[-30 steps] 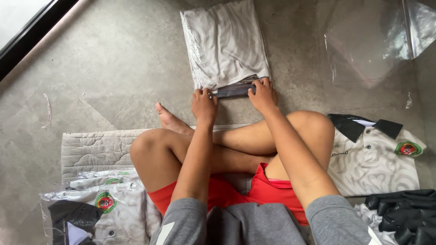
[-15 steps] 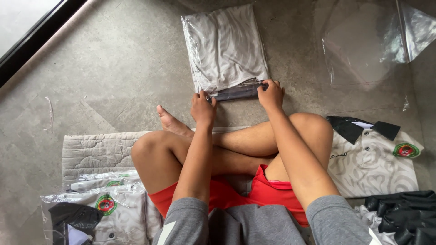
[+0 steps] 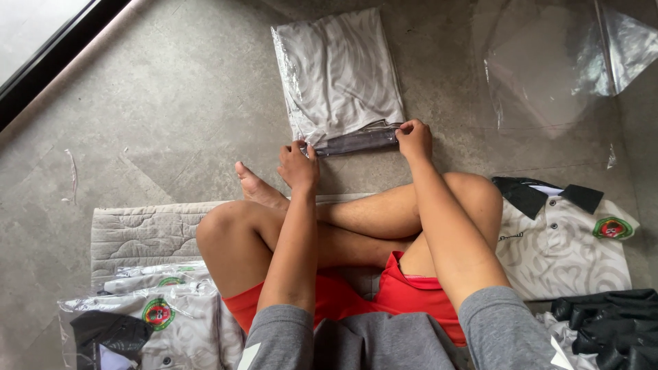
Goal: Folding polo shirts and placing them into clear plastic bags for packaging.
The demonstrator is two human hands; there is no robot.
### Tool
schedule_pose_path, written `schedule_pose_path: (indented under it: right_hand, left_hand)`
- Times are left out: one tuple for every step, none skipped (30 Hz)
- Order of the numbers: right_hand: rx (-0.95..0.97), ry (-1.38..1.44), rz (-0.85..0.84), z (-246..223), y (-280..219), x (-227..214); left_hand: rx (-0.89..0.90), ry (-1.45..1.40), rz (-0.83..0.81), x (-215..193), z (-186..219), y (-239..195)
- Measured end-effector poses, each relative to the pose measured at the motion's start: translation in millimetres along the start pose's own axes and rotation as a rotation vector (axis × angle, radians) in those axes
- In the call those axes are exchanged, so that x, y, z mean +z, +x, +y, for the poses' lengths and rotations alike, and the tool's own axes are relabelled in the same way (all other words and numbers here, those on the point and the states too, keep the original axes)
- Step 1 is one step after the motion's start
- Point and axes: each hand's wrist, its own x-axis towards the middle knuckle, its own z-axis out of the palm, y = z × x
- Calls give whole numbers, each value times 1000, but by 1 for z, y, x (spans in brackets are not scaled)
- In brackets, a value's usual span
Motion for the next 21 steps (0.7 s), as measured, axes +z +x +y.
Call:
schedule_pose_path:
  right_hand:
    - [-2,-1,-5,1,3,1]
    - [15,-24,9,2,6,3]
    - [31,-48,23,3,8,4]
    - [31,-50,21,4,11,4]
    - [45,-34,23,6,14,4]
    - [62,-17,26,8,16,4]
    - [64,-18,24,11,18,6]
    - [80,20,38,13,22,8]
    - [97,57,51,15,25,9]
    - [97,57,51,17,27,10]
    - [113,53,26,19,29,11]
    - [130,47,2,22,31,11]
    - [131,46,3,23,34,11]
    - [139,46,6,24,35,13]
    - [147,45,10,24,37,14]
    - [147,45,9,24,39,15]
    - [147,40,17,25,40,16]
    - [149,34,25,27,40,16]
    - [151,32,25,30,43,18]
    - [150,29,25,32,46,20]
    - [150,25,26,33,49,23]
  left_hand:
    - [-4,2,1,3,-2,2]
    - [-16,-1,-3,6,-4,3]
    - [-27,-4,-7,10,-6,4]
    - [-30,-3,-7,10,-6,5]
    - [-29,-3,-8,11,-6,5]
    - [-27,-2,-10,11,-5,4]
    - [-29,0,-12,12,-6,4]
    - [-27,6,-7,12,-6,5]
    - [-25,11,-3,13,-6,5]
    - [-26,12,-4,11,-6,5]
    - [-25,27,9,10,-5,5]
    - [-25,40,20,9,-3,5]
    - [-24,40,19,5,0,3]
    - [2,90,65,1,3,1]
    - [28,141,112,-4,6,-1]
    - [27,142,111,-4,9,0]
    - [204,146,156,-5,12,1]
    - [382,148,198,-4,15,0]
    - [382,147,195,2,15,-2]
    - [612,206,199,8,15,-3]
    - [844,263,201,14,14,-4]
